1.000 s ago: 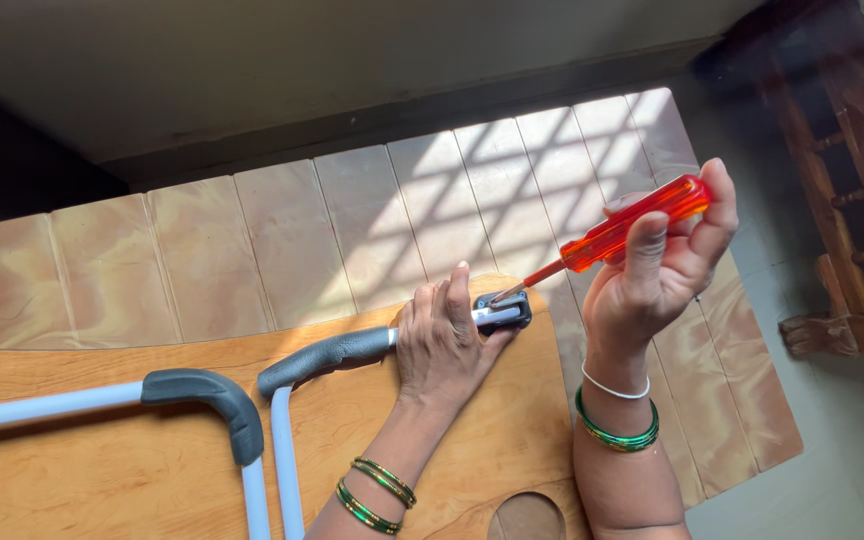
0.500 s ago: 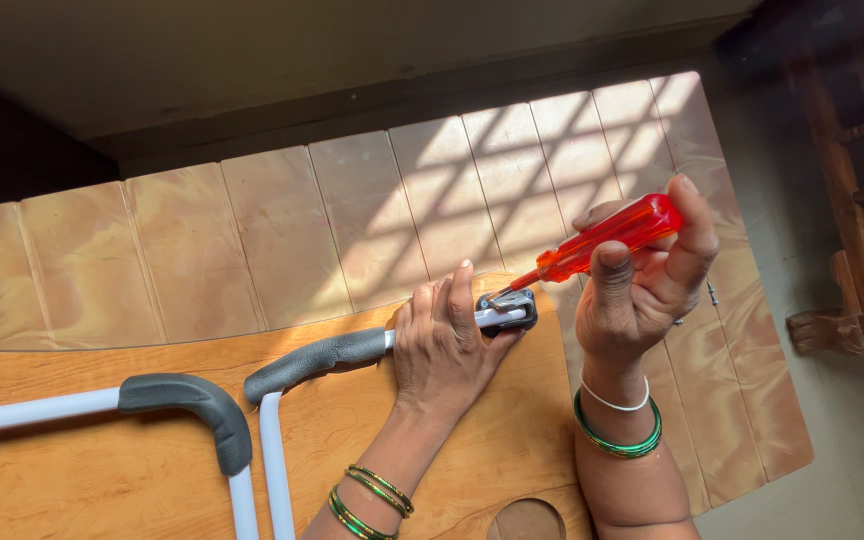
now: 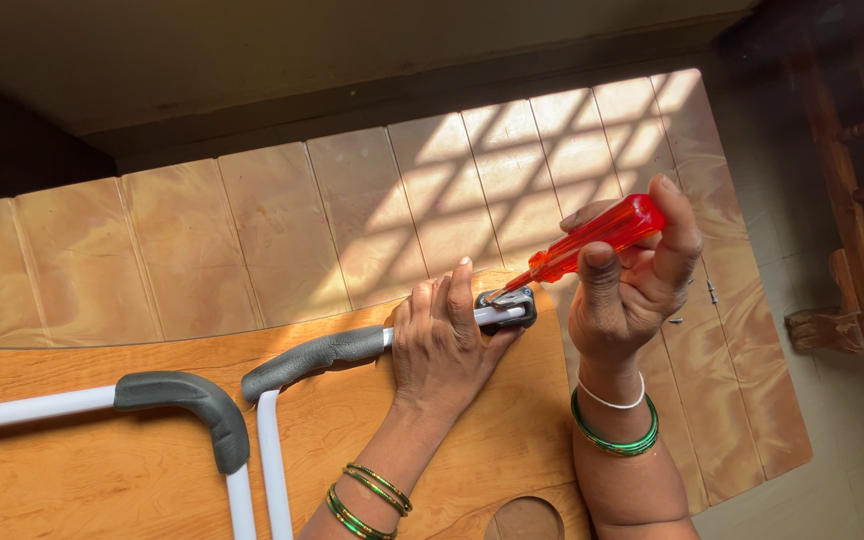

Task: The person uses a red-handled screwdriver to tighten screws on a white metal frame with black plastic joints. The frame is placed on a wooden table, and the person repeatedly adjusts and secures the joints by hand and with the screwdriver.

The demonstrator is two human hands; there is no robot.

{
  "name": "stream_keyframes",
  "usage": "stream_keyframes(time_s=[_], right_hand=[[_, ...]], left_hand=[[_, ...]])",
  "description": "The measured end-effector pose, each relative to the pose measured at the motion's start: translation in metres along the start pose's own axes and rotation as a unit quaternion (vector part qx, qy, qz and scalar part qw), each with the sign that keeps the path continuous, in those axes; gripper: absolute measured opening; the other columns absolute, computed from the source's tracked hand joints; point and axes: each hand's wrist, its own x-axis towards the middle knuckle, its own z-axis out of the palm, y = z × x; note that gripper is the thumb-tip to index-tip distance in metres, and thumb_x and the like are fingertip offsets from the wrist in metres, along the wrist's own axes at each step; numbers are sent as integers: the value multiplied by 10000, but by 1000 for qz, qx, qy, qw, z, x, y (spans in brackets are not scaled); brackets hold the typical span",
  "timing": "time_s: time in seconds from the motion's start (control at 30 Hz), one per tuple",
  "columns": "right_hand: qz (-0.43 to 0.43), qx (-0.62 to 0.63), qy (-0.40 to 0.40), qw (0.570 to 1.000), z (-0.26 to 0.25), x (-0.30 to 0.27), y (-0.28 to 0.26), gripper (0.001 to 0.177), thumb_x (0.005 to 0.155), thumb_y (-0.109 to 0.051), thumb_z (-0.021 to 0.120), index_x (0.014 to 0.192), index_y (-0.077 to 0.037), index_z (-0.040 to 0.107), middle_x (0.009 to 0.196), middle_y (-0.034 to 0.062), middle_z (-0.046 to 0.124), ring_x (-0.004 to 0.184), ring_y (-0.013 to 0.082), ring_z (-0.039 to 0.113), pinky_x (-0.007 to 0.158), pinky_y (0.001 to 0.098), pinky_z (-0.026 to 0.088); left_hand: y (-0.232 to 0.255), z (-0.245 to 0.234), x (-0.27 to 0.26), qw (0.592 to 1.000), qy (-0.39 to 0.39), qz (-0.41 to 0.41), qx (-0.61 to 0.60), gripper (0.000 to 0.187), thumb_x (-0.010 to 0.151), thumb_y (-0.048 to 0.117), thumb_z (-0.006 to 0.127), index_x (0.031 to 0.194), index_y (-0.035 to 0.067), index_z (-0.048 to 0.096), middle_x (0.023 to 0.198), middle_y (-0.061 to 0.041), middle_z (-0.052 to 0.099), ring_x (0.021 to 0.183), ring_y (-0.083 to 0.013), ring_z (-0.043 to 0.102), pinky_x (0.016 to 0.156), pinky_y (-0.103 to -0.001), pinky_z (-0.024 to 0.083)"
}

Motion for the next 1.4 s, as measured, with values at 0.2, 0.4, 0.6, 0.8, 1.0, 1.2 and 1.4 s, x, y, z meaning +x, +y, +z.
stream_keyframes(time_s=[0.2, 0.4, 0.6, 0.8, 1.0, 1.2, 1.4], right_hand=[[-5, -17, -15, 1000, 0, 1, 1, 497, 1144, -286, 673, 1533, -111, 417, 1030, 85, 668, 926, 154, 704, 829, 272, 629], [-3, 3, -36, 999, 1, 4, -2, 490, 1144, -269, 675, 1532, -112, 420, 1028, 94, 672, 910, 157, 673, 829, 272, 611], [-59, -63, -26, 996, -5, 15, -16, 400, 1083, -284, 727, 1383, -58, 588, 1081, 100, 633, 913, 141, 643, 778, 254, 528], [-130, -188, 28, 973, -12, 20, -48, 323, 1001, -326, 767, 1158, -47, 730, 950, 84, 676, 784, 110, 614, 629, 208, 428], [-76, -177, -6, 981, 4, 18, -78, 199, 1047, -183, 795, 1127, -15, 727, 950, 110, 688, 765, 122, 626, 607, 210, 433], [-76, -128, -30, 988, 16, 18, -92, 166, 1030, -133, 773, 1117, -4, 716, 922, 94, 679, 812, 142, 638, 689, 247, 499], [-76, -151, -39, 985, 9, 22, -91, 109, 1018, -81, 753, 1072, 6, 716, 923, 92, 677, 824, 173, 623, 676, 257, 471]], left_hand=[[1, 0, 1, 1000, -1, -1, 0, 1014, 752, 506, 868, 1473, 40, 329, 1189, -155, 587, 996, -348, 577, 785, -512, 472], [1, -2, 1, 1000, -3, -1, -3, 1011, 751, 506, 869, 1472, 40, 335, 1196, -158, 588, 995, -345, 579, 789, -510, 473], [1, -1, 2, 1000, 2, -1, 1, 1024, 737, 509, 880, 1467, 34, 341, 1201, -156, 600, 997, -344, 582, 793, -510, 474], [1, -1, 4, 1000, -1, -4, 8, 1039, 676, 512, 904, 1432, 33, 375, 1156, -168, 618, 979, -341, 586, 794, -508, 481], [1, 0, 4, 1000, -6, -13, 4, 1027, 629, 492, 931, 1380, 27, 408, 1137, -150, 639, 968, -336, 590, 779, -501, 477], [3, -3, 7, 1000, 15, -7, 12, 977, 582, 494, 943, 1310, 25, 490, 1130, -149, 642, 994, -333, 600, 775, -487, 483], [3, -9, 13, 999, -36, -12, 27, 889, 587, 516, 927, 1252, 66, 545, 1092, -116, 656, 998, -321, 610, 804, -479, 494]])
